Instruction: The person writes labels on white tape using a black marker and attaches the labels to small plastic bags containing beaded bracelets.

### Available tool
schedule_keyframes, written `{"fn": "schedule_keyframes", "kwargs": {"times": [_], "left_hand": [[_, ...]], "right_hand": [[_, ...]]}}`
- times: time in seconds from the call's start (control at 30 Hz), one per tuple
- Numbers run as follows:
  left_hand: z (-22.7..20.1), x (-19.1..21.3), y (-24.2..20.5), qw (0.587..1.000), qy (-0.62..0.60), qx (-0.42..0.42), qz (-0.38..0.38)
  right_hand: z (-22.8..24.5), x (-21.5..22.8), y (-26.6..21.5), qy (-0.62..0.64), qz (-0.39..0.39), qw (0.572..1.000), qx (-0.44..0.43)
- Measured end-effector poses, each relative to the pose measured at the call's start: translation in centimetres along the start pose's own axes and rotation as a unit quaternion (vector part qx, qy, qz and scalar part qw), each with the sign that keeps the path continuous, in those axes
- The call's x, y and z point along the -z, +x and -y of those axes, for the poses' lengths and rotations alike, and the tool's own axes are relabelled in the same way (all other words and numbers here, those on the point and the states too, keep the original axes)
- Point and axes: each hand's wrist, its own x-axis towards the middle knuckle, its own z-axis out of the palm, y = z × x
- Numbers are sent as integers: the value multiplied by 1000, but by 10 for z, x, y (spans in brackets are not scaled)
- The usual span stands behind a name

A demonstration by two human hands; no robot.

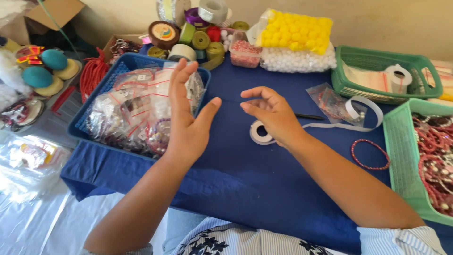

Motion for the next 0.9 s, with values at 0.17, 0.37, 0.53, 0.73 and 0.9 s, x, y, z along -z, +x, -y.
{"fn": "schedule_keyframes", "kwargs": {"times": [0.17, 0.37, 0.53, 0.73, 0.9], "left_hand": [[-7, -51, -6, 989, -111, 27, 92], [-12, -106, -9, 970, -61, 20, 235], [-2, -131, -8, 948, 17, 33, 315], [15, -133, -20, 929, 157, -66, 329], [27, -132, -27, 935, 157, -96, 304]], "right_hand": [[-6, 57, -31, -15, -39, 999, 34], [0, 111, -65, -207, -97, 970, 86], [6, 119, -78, -456, -133, 876, 86], [-14, 123, -71, -587, -142, 770, 204], [-18, 120, -72, -620, -144, 752, 173]]}}
